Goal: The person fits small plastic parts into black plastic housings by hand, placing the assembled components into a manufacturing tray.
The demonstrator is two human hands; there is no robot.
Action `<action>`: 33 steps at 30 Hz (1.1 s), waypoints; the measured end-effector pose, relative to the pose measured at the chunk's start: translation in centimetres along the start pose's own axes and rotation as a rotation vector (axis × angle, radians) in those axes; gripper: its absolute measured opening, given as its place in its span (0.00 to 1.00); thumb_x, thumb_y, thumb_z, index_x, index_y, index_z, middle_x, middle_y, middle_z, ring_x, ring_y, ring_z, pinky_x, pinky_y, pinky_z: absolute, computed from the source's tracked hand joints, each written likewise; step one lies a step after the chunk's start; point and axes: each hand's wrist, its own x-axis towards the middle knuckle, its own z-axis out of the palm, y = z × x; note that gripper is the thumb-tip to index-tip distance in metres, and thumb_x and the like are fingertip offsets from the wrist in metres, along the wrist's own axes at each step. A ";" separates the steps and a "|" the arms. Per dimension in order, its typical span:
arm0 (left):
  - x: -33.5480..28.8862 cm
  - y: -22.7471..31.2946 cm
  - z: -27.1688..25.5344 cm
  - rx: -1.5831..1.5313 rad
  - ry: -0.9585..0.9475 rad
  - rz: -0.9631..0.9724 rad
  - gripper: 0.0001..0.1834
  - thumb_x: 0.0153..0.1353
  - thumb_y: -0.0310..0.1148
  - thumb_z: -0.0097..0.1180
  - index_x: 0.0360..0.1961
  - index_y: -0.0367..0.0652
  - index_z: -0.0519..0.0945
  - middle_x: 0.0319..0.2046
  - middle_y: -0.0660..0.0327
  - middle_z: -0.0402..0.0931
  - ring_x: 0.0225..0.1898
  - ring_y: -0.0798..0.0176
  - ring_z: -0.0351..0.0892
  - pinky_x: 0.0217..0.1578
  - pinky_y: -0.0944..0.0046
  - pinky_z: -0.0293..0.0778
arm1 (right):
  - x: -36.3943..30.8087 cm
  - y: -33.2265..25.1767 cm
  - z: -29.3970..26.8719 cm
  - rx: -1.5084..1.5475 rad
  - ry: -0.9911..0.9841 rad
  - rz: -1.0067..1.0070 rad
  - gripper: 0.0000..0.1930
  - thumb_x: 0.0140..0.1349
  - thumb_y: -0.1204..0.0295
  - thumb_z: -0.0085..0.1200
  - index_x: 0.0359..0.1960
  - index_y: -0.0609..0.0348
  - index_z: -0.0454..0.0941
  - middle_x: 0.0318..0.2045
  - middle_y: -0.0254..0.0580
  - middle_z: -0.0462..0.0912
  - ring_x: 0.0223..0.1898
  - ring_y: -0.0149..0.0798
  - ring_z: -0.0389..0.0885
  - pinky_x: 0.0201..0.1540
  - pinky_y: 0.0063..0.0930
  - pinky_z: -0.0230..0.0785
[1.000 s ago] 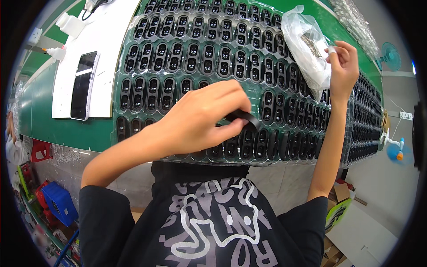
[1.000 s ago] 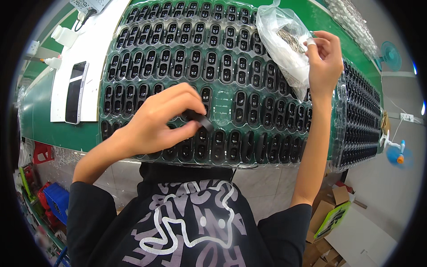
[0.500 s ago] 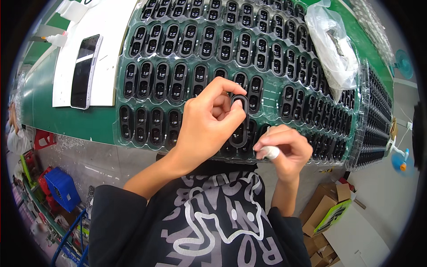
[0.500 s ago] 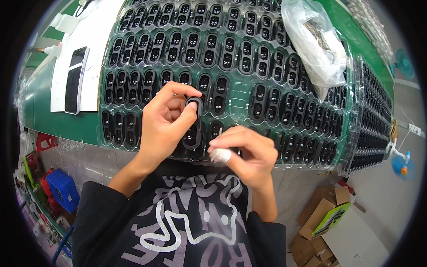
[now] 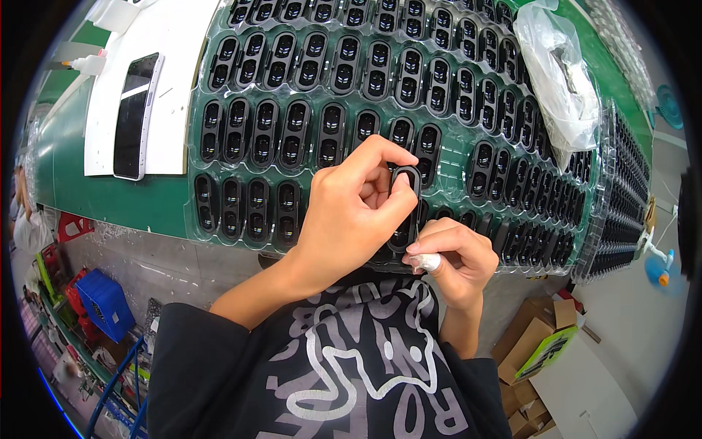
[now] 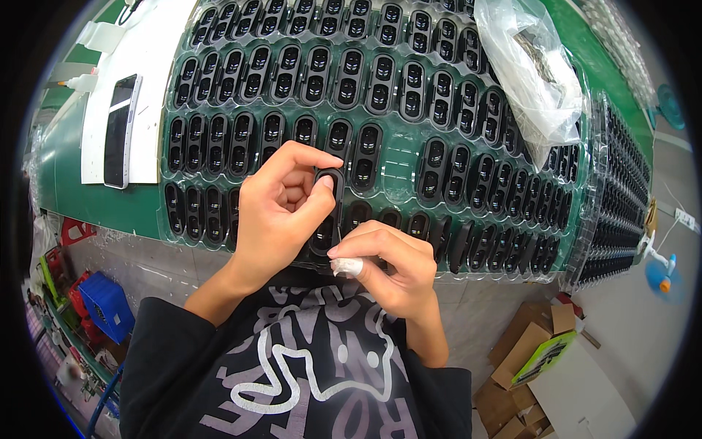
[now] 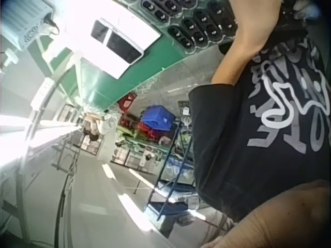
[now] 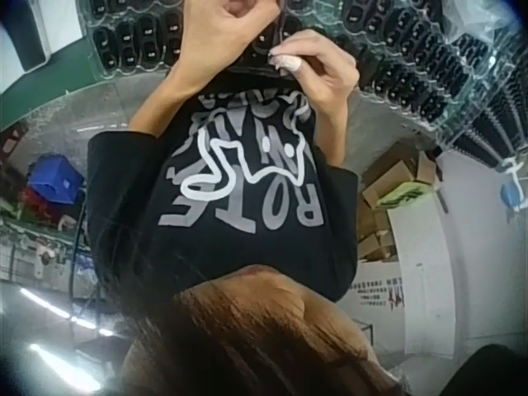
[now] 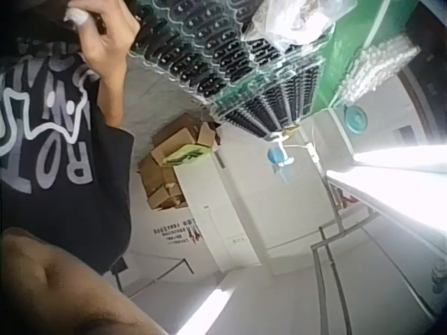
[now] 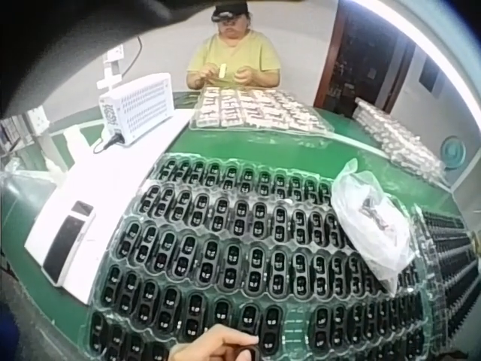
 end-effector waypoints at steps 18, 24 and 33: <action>-0.4 0.2 0.6 0.166 0.126 0.152 0.08 0.51 0.19 0.53 0.34 0.36 0.73 0.11 0.68 0.62 0.12 0.79 0.59 0.12 0.75 0.56 | -0.4 0.5 1.7 -0.362 0.177 -0.220 0.10 0.43 0.89 0.54 0.30 0.69 0.76 0.22 0.46 0.77 0.23 0.41 0.77 0.26 0.27 0.70; -0.1 0.1 0.3 0.172 0.066 0.132 0.08 0.51 0.19 0.52 0.34 0.36 0.73 0.11 0.67 0.61 0.11 0.79 0.59 0.12 0.74 0.56 | -0.8 0.6 2.2 -0.381 0.218 -0.203 0.10 0.43 0.89 0.54 0.30 0.69 0.75 0.22 0.47 0.78 0.23 0.40 0.77 0.27 0.26 0.70; 0.0 -0.5 0.2 0.070 0.046 0.068 0.08 0.50 0.19 0.51 0.33 0.36 0.73 0.10 0.69 0.60 0.12 0.81 0.56 0.12 0.75 0.52 | -1.0 0.4 2.4 -0.345 0.262 -0.134 0.09 0.44 0.89 0.54 0.29 0.69 0.75 0.22 0.47 0.78 0.22 0.38 0.77 0.26 0.24 0.70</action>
